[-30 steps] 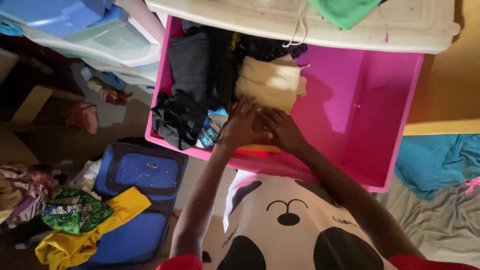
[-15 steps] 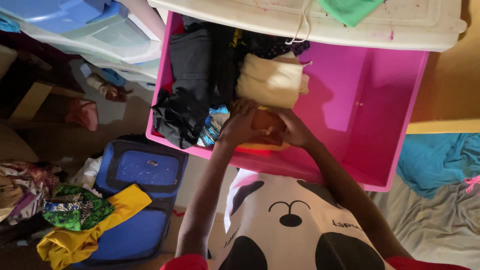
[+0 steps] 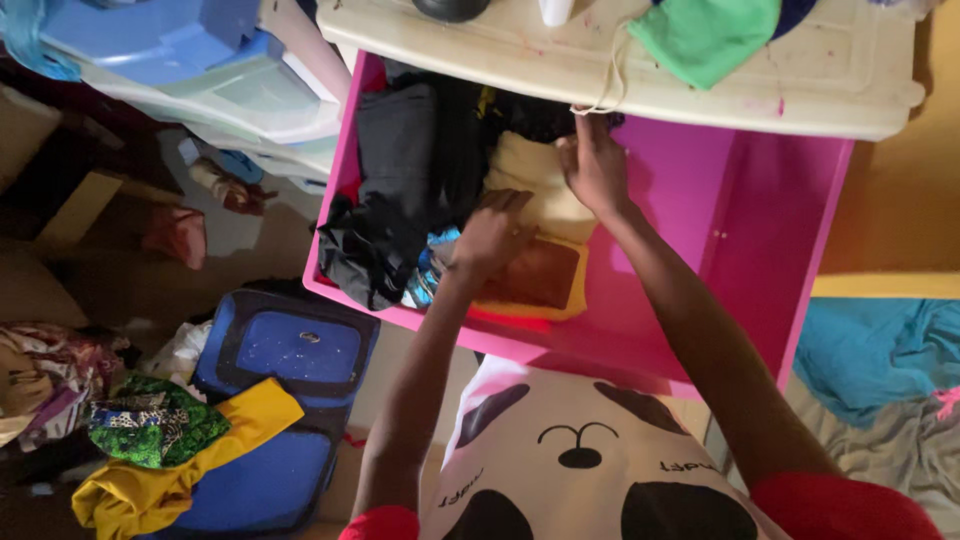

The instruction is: The person organizes clothes by picking them up from a bed, folding a dress, and placing items into a drawer.

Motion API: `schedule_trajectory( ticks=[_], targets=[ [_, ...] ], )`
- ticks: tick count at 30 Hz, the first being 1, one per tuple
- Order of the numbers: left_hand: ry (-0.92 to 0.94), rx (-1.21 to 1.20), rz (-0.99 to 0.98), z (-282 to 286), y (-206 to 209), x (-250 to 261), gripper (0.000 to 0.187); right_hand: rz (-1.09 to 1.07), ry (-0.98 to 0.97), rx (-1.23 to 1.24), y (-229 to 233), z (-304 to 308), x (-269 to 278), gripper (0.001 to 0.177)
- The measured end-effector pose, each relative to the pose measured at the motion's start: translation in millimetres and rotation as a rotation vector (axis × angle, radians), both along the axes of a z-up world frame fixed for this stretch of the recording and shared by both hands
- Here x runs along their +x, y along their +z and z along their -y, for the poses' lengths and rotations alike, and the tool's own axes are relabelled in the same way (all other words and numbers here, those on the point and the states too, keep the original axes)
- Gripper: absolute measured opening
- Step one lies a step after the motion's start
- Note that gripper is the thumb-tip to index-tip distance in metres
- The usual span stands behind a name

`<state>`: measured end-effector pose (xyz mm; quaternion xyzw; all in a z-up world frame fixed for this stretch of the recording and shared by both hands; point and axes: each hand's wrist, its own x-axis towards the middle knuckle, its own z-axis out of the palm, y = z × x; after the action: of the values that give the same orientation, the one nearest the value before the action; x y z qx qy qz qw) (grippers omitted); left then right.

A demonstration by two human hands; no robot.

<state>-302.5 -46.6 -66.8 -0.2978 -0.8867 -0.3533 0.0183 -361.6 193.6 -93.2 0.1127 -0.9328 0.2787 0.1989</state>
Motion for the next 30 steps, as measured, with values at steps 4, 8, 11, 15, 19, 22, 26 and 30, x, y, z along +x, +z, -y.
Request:
schedule_trajectory(
  ticks=[4,8,11,15,19,22,26,30],
  targets=[
    [0.02,0.021,0.002,-4,-7,4,0.051,-0.1,-0.073,0.123,8,15,-11,0.069],
    [0.025,0.052,-0.019,-10,-10,-7,0.06,0.103,-0.16,0.161,6,17,-23,0.07],
    [0.061,0.108,-0.026,-19,-3,-22,0.064,-0.187,-0.118,0.23,8,13,-21,0.07],
    [0.142,0.107,-0.164,-42,5,-62,0.082,0.09,-0.126,0.236,7,11,-23,0.072],
    [0.212,0.091,-0.1,-59,5,-90,0.085,-0.048,-0.138,0.291,7,8,-13,0.078],
    [0.252,0.032,-0.108,-69,6,-103,0.085,0.049,-0.209,0.284,6,10,-21,0.075],
    [0.299,-0.084,0.038,-73,15,-103,0.079,-0.027,-0.158,0.281,-6,4,-34,0.062],
    [0.303,-0.118,0.035,-73,21,-112,0.073,-0.123,-0.171,0.287,-7,5,-39,0.062]
  ],
)
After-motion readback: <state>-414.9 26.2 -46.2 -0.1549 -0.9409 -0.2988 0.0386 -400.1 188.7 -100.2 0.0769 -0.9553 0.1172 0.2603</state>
